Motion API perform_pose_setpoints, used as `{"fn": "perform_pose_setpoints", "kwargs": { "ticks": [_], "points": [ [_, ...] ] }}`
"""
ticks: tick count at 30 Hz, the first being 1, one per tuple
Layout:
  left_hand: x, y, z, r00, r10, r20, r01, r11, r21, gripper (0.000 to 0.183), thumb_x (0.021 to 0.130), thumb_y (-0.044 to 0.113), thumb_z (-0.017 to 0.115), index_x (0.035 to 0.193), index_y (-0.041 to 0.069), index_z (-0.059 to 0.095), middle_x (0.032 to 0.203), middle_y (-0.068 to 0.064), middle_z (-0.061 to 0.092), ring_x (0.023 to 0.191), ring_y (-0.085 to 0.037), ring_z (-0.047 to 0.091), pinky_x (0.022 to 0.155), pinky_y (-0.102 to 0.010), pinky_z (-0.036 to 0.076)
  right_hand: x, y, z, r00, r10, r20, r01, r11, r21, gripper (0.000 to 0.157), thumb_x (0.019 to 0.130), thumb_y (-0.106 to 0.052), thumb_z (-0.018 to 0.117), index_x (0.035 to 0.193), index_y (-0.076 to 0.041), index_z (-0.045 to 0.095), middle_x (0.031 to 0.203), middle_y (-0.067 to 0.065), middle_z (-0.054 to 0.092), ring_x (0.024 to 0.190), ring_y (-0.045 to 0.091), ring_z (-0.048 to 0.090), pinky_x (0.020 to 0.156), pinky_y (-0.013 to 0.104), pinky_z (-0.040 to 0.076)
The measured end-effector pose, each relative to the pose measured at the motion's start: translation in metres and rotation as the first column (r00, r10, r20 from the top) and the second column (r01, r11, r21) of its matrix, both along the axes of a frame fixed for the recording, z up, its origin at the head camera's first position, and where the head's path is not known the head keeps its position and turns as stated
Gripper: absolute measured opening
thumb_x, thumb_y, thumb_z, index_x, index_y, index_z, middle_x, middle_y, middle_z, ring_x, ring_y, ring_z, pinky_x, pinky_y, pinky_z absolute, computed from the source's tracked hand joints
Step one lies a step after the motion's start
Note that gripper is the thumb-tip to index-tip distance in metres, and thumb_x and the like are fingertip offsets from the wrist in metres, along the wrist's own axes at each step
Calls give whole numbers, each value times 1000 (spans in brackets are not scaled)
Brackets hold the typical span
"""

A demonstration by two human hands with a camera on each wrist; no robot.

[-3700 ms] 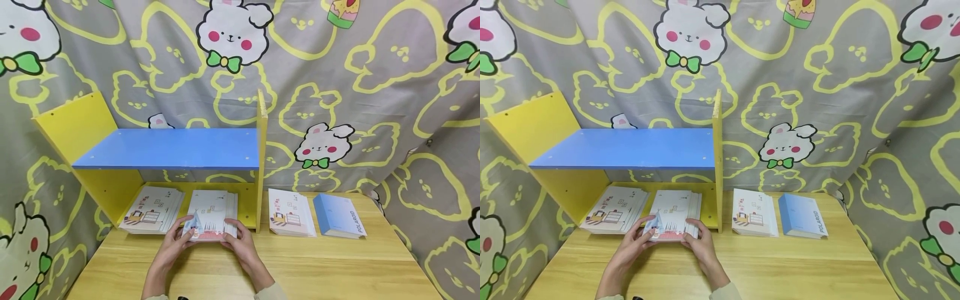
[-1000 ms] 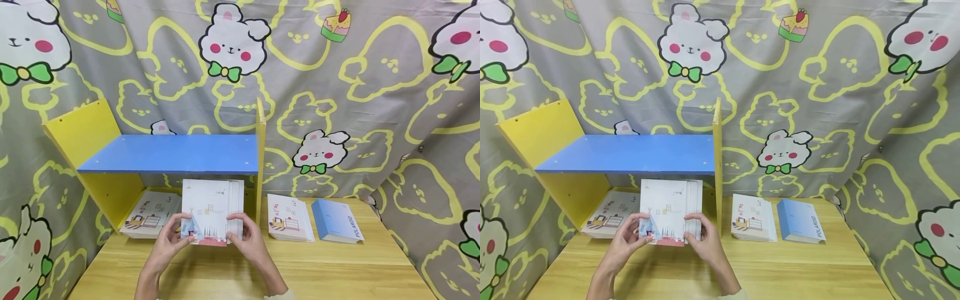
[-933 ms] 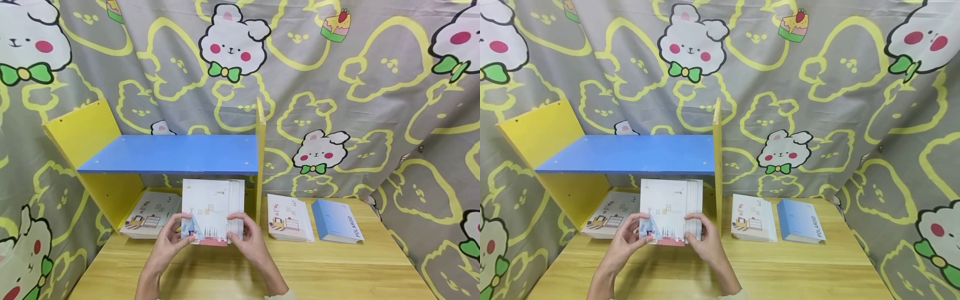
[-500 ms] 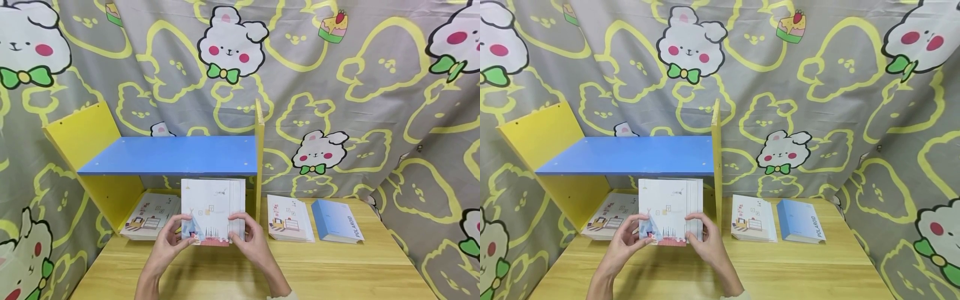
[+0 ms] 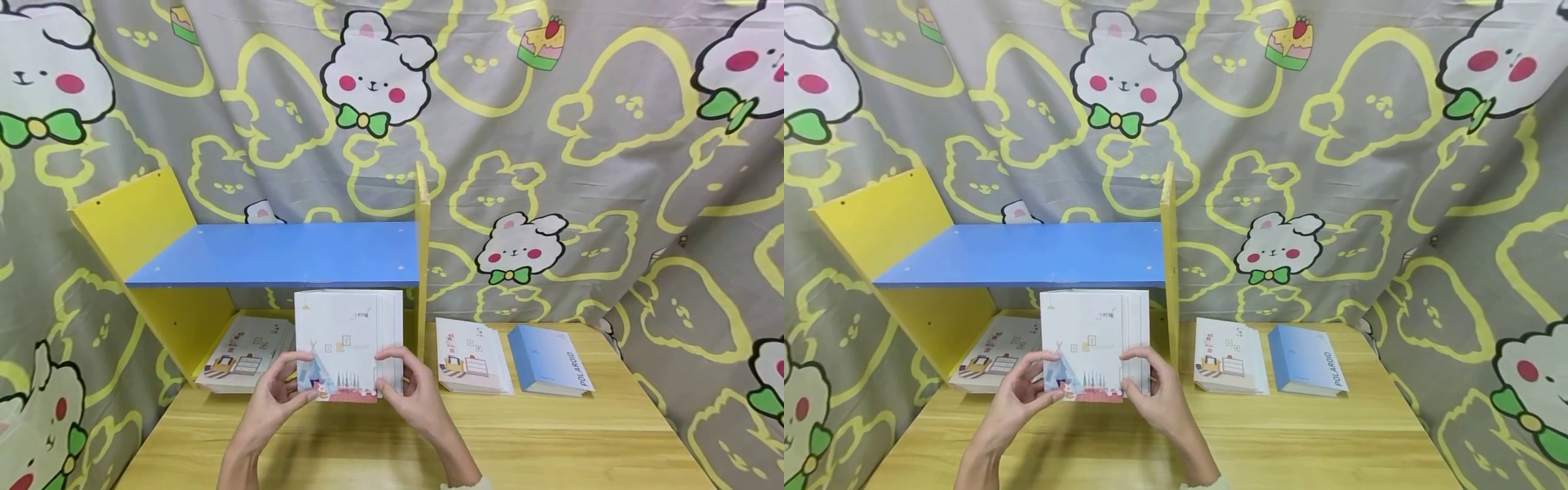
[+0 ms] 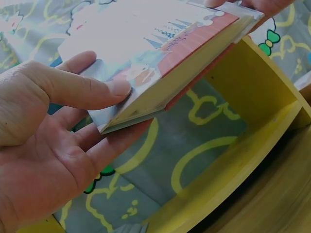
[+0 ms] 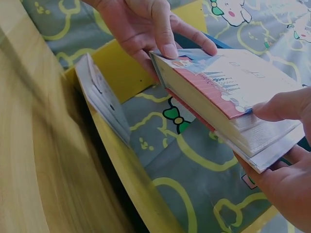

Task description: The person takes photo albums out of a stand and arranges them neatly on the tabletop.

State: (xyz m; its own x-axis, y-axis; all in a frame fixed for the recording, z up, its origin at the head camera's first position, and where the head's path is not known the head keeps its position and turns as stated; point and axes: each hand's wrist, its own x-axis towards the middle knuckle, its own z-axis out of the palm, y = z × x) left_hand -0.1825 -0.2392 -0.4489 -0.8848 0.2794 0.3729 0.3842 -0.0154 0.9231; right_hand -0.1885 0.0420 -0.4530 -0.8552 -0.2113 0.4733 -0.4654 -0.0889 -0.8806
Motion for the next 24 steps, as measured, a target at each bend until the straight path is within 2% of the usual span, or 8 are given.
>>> {"fn": "perform_pose_setpoints", "kwargs": {
  "ticks": [4, 13, 24],
  "points": [
    [1, 0, 1, 1000, -20, -2, 20, 1000, 13, 57, 89, -11, 71, 140, -1, 48, 126, -8, 65, 95, -24, 70, 75, -35, 62, 2, 1, 2, 1000, 7, -13, -7, 1000, 3, 36, 92, 3, 71, 123, -14, 65, 131, 8, 60, 98, 29, 62, 78, 32, 61],
    [3, 0, 6, 999, -43, -33, 43, 999, 15, 54, 90, -13, 69, 139, -1, 48, 124, -10, 65, 95, -24, 70, 75, -35, 62, 5, 4, 8, 1000, 21, -23, -21, 1000, 0, 38, 91, 5, 72, 124, -13, 64, 131, 10, 59, 102, 27, 62, 81, 35, 62],
    [5, 6, 12, 998, -14, -56, 15, 999, 29, 53, 89, -14, 69, 137, -2, 50, 126, -6, 66, 91, -20, 70, 72, -31, 61, 10, 7, 15, 999, 6, -52, -6, 1000, 7, 40, 90, 8, 71, 123, -13, 65, 130, 9, 59, 110, 29, 63, 84, 36, 62]
  ]
}}
